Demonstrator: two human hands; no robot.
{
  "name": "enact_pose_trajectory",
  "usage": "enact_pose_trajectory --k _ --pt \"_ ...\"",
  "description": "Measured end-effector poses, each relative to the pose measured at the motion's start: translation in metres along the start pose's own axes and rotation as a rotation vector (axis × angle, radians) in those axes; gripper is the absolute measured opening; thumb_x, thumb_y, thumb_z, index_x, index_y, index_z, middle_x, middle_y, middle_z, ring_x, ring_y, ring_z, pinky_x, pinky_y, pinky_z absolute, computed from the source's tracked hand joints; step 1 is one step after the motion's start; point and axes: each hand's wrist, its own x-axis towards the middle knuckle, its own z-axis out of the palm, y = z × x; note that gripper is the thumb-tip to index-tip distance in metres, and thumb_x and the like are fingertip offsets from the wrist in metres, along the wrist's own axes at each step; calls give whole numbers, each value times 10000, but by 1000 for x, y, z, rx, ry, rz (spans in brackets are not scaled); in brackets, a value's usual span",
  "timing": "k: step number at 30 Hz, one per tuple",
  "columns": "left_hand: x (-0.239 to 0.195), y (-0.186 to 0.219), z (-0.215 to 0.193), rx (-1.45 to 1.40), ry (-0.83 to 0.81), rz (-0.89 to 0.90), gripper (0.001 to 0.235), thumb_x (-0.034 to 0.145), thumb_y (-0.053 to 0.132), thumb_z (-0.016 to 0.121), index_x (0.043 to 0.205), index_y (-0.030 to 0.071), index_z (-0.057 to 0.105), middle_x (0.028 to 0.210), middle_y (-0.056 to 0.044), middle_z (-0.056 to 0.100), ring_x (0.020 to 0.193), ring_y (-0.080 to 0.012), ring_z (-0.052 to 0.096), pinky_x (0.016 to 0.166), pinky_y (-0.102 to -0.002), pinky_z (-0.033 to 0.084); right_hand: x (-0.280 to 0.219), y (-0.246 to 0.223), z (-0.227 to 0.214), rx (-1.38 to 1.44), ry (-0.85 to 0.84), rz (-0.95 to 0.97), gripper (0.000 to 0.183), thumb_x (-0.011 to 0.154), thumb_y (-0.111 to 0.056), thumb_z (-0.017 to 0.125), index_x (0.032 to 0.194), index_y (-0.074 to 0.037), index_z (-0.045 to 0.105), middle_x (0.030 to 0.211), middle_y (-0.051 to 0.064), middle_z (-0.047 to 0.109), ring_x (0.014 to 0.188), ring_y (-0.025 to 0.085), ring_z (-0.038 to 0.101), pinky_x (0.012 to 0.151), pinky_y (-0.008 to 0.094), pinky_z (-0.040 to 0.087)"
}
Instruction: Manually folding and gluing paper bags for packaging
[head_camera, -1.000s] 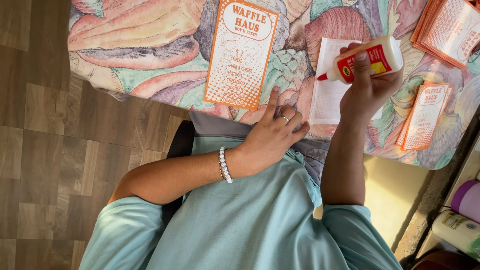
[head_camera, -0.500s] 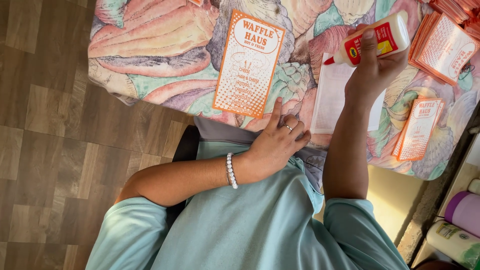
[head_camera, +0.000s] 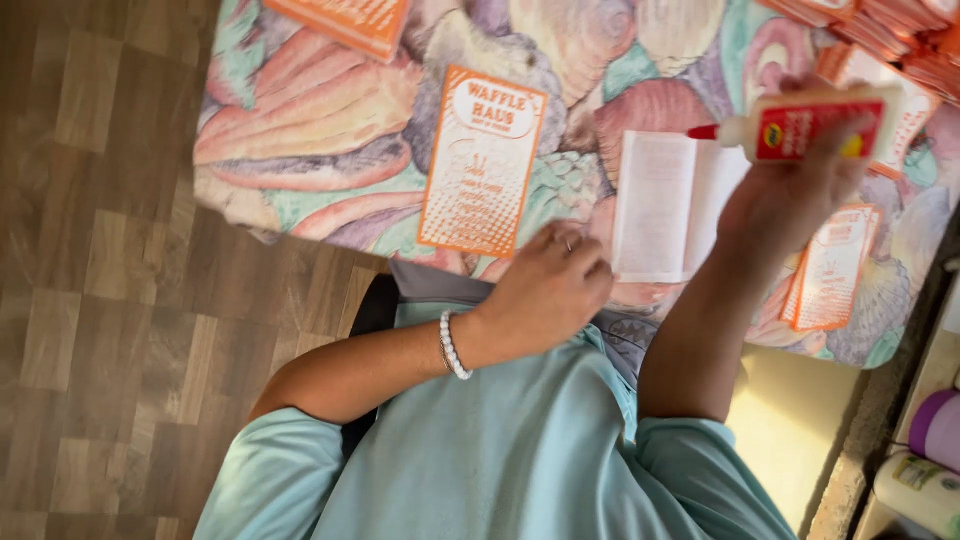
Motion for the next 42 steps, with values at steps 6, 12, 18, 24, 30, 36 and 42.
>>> enact_pose_trajectory --k 6,12,18,24,30,36,42 --pt "107 -37 38 -249 15 -205 246 938 173 640 748 16 656 953 -127 574 820 -289 629 661 -439 513 -31 -36 -132 139 555 222 864 807 -468 713 1596 -180 509 1420 212 709 1216 346 713 901 431 556" --pt "171 -58 117 -372 21 -226 200 935 53 574 765 108 662 770 -23 655 699 -170 612 638 -353 512 -64 -79 -199 181 616 3 227 843 -68 789 1017 57 712 1003 203 762 976 319 762 952 447 667" --pt "182 -80 157 -206 -141 -211 101 879 83 642 948 69 715 868 -76 733 812 -261 691 646 -417 565 -84 -49 -324 -269 1182 39 316 956 -181 702 1254 -174 597 1252 125 798 1068 260 861 796 306 764" --pt "196 -76 160 -195 -491 -310 276 733 368 911 939 283 748 1042 44 604 1031 -217 624 932 -500 383 -102 -11 -377 -482 1287 22 222 890 -129 792 1071 -82 672 1042 93 747 892 169 818 722 268 753" --pt "184 -46 92 -551 -456 -185 79 937 26 656 960 101 666 1027 -61 648 914 -183 669 808 -310 573 -121 1 -384 -714 1202 101 198 871 -143 838 974 -122 670 992 38 709 877 113 754 708 236 691" --pt "146 -36 29 -773 -266 65 321 766 -201 554 775 111 627 832 -12 619 758 -134 588 647 -257 431 -132 -7 -365 -859 1116 67 269 991 -276 804 1115 -110 633 1062 56 629 959 178 643 826 301 592" --pt "119 -24 1 -743 -91 106 232 820 -134 611 794 95 637 916 -47 696 831 -173 668 741 -283 512 -125 -71 -229 -954 962 -622 184 1073 -158 638 1079 18 589 949 157 568 831 270 543 751 387 464"
